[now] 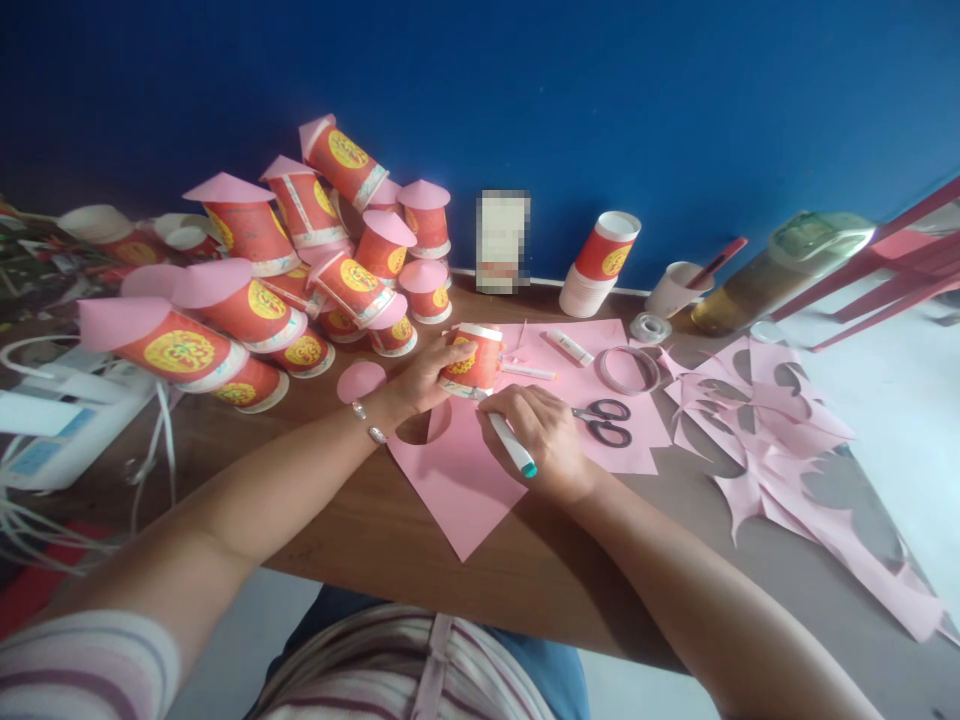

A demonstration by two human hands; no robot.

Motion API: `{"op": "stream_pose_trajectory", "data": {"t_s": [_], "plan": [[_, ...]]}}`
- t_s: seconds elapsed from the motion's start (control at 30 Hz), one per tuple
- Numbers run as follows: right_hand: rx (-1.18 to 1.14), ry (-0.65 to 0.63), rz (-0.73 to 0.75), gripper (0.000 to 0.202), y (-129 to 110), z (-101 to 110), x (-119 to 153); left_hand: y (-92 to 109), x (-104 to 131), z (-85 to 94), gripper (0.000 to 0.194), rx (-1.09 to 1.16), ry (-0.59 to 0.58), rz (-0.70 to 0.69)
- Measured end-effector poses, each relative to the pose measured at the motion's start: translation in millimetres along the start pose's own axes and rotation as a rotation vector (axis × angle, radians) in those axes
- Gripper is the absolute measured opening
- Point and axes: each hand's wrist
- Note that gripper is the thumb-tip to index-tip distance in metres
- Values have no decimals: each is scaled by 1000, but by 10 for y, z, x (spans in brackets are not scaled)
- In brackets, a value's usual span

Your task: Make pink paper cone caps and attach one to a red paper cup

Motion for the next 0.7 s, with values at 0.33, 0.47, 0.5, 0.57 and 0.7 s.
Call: {"op": "stream_pose_trajectory", "data": {"t_s": [0.33, 0.47, 0.5, 0.57, 0.7], "plan": [[-19, 5, 40, 16, -23, 15, -8, -29, -28, 41, 32, -10, -24, -34], [-15, 0, 35, 16, -32, 13, -11, -35, -35, 59, 33, -24, -13, -56], [-18, -3, 34, 16, -32, 11, -9, -37, -35, 64, 33, -32, -8, -59], [-23, -7, 33, 17, -29, 6, -3, -41, -37, 69, 33, -37, -7, -55], [-31, -10, 35, 16, -16, -2, 15, -44, -40, 58, 32, -12, -11, -50]]}}
Point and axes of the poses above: each hand's wrist, its own x-axis away from the middle knuckle, its own z-axis out of the back of the hand, y = z × x, and after that the axes turned 2 degrees about -x, right-handed
